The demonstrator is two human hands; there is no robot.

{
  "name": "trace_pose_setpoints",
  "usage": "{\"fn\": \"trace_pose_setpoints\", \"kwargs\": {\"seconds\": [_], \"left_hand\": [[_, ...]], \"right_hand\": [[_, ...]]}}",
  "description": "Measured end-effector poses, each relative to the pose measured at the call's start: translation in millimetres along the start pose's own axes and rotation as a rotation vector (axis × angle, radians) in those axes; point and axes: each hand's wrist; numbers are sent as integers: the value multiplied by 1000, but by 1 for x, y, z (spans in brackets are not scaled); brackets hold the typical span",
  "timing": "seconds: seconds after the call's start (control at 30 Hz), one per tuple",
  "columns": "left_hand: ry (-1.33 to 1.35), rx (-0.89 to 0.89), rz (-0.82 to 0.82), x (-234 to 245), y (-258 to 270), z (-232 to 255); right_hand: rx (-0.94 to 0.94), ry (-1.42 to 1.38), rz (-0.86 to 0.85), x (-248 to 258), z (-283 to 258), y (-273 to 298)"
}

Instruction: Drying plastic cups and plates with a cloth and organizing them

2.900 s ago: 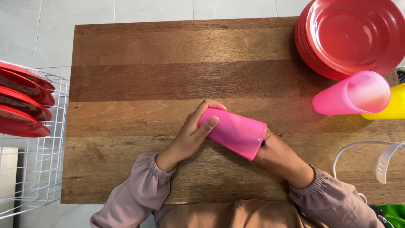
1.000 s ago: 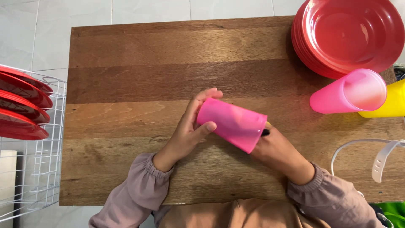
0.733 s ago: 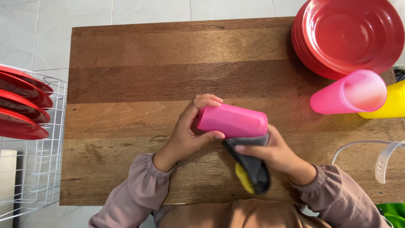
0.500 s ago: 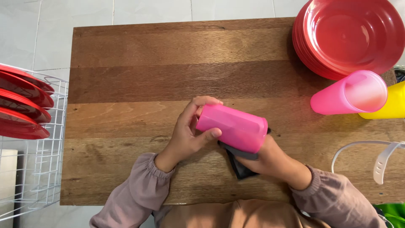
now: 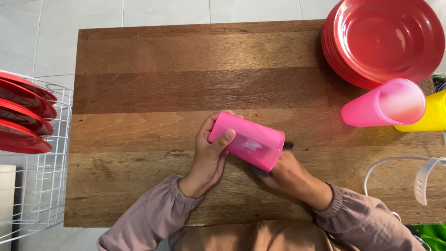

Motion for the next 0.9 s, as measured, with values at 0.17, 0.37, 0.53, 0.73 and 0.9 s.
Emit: {"fn": "trace_pose_setpoints", "kwargs": {"seconds": [0.17,0.37,0.53,0.73,0.9], "left_hand": [[-16,-115,-5,7,-8,11],[56,-113,49,7,-7,31],[106,7,178,-4,-4,59],[455,260,292,6,3,70],[543,103,237,22,32,82]], "right_hand": [[7,-2,30,1,-10,-1],[-98,111,71,13,-17,21],[-73,356,59,23,-29,62],[49,643,-16,24,-27,99],[166,857,-51,21,-9,102]]}}
Point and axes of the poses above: each hand's wrist, its own y-axis away from the middle knuckle, its own x-axis out of the back of the hand, z = x × y, and after that the axes turned 12 degrees about -z, right-handed
